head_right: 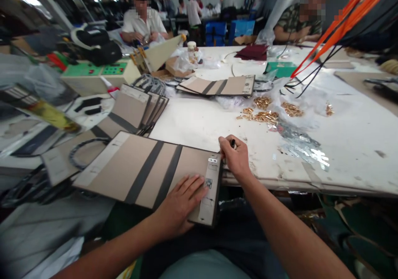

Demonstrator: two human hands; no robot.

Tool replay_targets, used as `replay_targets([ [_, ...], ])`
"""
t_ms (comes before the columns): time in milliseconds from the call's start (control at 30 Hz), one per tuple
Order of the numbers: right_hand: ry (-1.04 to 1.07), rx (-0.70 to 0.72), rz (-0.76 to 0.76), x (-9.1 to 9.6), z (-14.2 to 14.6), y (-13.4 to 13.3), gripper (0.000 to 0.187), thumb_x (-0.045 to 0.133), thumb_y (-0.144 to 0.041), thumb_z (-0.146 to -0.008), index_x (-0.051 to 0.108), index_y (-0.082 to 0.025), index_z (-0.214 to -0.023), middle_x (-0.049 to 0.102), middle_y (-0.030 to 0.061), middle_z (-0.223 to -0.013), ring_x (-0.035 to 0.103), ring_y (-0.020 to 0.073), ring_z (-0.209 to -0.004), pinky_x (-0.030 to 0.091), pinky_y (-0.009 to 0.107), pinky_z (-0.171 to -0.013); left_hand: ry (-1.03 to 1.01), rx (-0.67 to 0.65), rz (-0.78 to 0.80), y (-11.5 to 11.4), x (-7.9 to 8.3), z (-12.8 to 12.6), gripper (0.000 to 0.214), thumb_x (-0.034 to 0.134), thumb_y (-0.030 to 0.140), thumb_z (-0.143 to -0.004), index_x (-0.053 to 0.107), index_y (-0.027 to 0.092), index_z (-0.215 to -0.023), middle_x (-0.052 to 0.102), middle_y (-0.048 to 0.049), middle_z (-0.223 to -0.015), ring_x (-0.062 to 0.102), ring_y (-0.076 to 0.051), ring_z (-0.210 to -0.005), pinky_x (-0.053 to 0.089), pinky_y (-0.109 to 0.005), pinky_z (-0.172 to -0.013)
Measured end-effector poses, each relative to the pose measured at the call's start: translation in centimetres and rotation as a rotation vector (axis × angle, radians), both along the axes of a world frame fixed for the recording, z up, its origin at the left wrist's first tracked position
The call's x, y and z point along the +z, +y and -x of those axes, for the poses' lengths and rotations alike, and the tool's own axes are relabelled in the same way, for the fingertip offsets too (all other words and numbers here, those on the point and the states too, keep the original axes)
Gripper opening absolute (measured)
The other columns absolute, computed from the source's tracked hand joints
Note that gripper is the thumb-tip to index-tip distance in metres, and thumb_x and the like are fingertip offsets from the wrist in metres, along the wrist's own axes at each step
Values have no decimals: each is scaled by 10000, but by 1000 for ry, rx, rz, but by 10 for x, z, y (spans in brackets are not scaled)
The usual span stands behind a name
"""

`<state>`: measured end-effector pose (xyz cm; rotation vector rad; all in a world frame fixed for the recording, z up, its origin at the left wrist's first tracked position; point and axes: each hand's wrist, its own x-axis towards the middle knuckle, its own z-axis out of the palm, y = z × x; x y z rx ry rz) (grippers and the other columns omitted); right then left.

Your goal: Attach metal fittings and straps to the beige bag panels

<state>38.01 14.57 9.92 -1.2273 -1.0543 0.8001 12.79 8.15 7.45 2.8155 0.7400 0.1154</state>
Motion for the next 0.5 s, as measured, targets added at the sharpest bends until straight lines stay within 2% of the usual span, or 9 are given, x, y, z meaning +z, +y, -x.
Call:
replay_targets([
  [200, 203, -98, -104, 15, 6, -11, 344, 753, -479, -906, 596, -206, -767, 564, -39, -603, 528, 127, -495, 422, 217, -411, 32, 7, 47, 12, 14, -7, 938, 728, 491, -830, 303, 198, -1613, 287, -136, -1700, 214, -328, -1580, 98, -512, -1314],
  [367, 290, -40, -134, 19, 25, -14, 213, 764, -396, -922, 658, -212, -937, 546, -60, -608, 521, 108, -512, 463, 227, -505, 11, 12, 73, 15, 12, -7, 930, 720, 530, -835, 322, 194, -1606, 314, -130, -1687, 236, -335, -1564, 81, -519, -1310],
  [433, 331, -15, -126, 16, 31, -17, 187, 781, -352, -909, 655, -215, -930, 534, -66, -613, 512, 103, -510, 455, 231, -513, 0, 11, 81, 15, 11, -6, 917, 715, 524, -837, 335, 186, -1600, 302, -132, -1692, 239, -335, -1560, 68, -523, -1309],
  [500, 387, 10, -136, 14, 35, -21, 208, 779, -341, -902, 630, -210, -843, 514, -64, -613, 497, 101, -496, 432, 236, -495, -6, 5, 75, 15, 10, -6, 923, 724, 500, -829, 333, 176, -1600, 267, -128, -1708, 231, -336, -1560, 65, -528, -1309],
])
